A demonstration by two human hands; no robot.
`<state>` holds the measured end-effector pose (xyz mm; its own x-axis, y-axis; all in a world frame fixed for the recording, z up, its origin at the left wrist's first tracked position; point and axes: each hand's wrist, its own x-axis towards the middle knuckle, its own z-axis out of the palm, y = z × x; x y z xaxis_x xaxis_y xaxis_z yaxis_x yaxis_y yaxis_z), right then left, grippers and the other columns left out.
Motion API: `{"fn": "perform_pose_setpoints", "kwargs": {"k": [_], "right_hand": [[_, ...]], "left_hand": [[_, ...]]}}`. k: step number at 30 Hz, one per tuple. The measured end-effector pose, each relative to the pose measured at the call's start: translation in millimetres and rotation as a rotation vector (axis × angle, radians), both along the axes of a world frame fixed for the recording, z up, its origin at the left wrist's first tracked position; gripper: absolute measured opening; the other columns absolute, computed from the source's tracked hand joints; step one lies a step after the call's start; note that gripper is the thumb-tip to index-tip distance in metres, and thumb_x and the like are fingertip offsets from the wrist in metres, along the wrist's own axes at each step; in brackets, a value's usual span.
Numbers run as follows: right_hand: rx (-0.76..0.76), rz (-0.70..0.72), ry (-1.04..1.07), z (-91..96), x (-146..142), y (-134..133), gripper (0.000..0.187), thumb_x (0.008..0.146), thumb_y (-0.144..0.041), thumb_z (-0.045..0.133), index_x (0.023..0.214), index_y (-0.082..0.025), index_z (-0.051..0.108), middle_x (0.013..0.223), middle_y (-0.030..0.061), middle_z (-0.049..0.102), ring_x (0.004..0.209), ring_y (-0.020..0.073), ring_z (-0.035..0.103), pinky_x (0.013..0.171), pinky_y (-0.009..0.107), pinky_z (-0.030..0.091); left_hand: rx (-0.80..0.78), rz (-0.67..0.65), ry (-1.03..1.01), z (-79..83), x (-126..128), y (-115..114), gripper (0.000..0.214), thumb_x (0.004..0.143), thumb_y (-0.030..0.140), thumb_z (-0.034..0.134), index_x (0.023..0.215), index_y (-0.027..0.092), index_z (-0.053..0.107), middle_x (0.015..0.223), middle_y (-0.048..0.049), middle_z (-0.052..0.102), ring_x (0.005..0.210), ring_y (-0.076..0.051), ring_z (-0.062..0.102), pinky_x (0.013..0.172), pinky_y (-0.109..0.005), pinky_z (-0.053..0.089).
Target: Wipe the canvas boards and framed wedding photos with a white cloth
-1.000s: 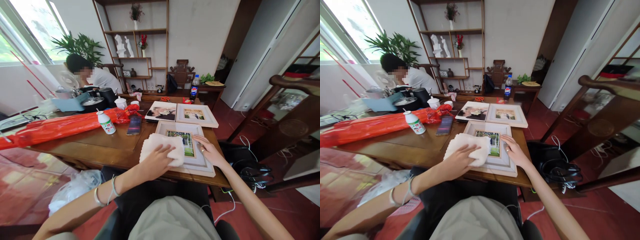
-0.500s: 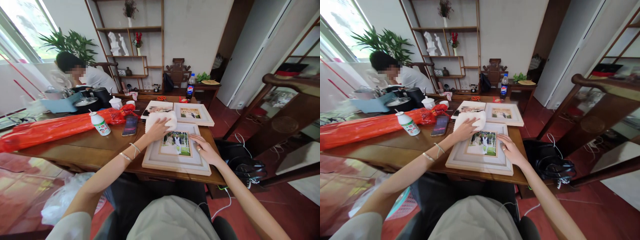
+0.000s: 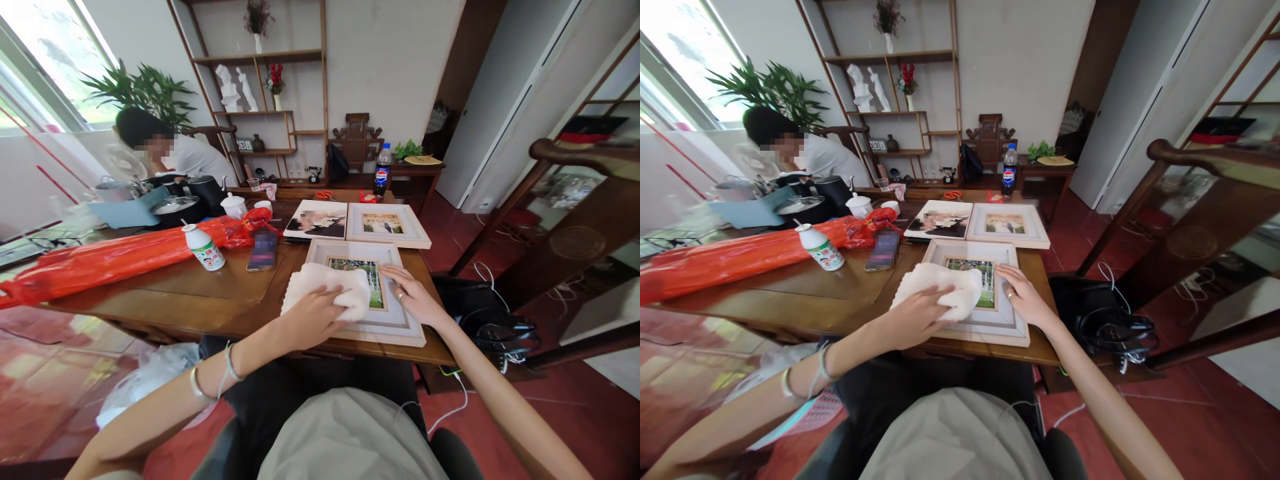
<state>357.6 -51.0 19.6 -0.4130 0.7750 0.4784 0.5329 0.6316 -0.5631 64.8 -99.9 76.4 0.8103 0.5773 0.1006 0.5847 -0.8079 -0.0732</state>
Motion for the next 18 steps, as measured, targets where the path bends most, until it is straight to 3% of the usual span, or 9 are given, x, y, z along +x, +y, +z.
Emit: {"fn": "perform_pose_setpoints", "kwargs": {"k": [5,8,12,15,18], "right_hand": [[0.013,0.024,0.009,-2.5,2,1,0.064,0.075,-0.003,0.042,0.132,-0.027,0.056,0.139,0.0057,0.054,0.134,0.0244,0.044,0.114,0.055,0.033],[0.018,0.019,0.009,-3.3,1,2,0.063,0.075,-0.003,0.042,0.132,-0.026,0.055,0.139,0.0063,0.054,0.134,0.0241,0.044,0.114,0.055,0.032],[0.024,0.014,0.007,-3.1,1,2,0.065,0.074,-0.002,0.041,0.132,-0.027,0.055,0.138,0.0058,0.056,0.133,0.0240,0.046,0.113,0.056,0.032],[0.018,0.011,0.008,-2.9,0,2,0.066,0.074,-0.001,0.041,0.132,-0.027,0.056,0.138,0.0059,0.056,0.133,0.0246,0.046,0.114,0.057,0.032],[0.013,0.014,0.004,-2.6,0,2,0.065,0.074,-0.002,0.041,0.133,-0.027,0.055,0.139,0.0061,0.055,0.134,0.0246,0.045,0.114,0.056,0.031]], "left_hand": [[0.140,0.089,-0.065,-8.0,3,48,0.033,0.100,0.033,0.040,0.117,0.015,0.061,0.152,-0.0129,0.034,0.139,-0.029,0.036,0.112,-0.047,0.034],[0.222,0.144,-0.102,-5.8,7,82,0.036,0.101,0.031,0.036,0.119,0.010,0.059,0.153,-0.0160,0.031,0.139,-0.030,0.034,0.112,-0.046,0.033],[0.215,0.183,-0.054,-2.3,11,113,0.034,0.101,0.030,0.038,0.113,0.009,0.061,0.153,-0.0169,0.032,0.139,-0.033,0.033,0.110,-0.049,0.033],[0.184,0.142,0.010,-2.4,12,111,0.034,0.100,0.031,0.038,0.117,0.014,0.062,0.153,-0.0132,0.033,0.140,-0.032,0.031,0.109,-0.050,0.034],[0.139,0.101,0.070,-2.6,12,84,0.033,0.100,0.031,0.040,0.118,0.019,0.063,0.152,-0.0102,0.037,0.139,-0.030,0.034,0.108,-0.050,0.035]]}}
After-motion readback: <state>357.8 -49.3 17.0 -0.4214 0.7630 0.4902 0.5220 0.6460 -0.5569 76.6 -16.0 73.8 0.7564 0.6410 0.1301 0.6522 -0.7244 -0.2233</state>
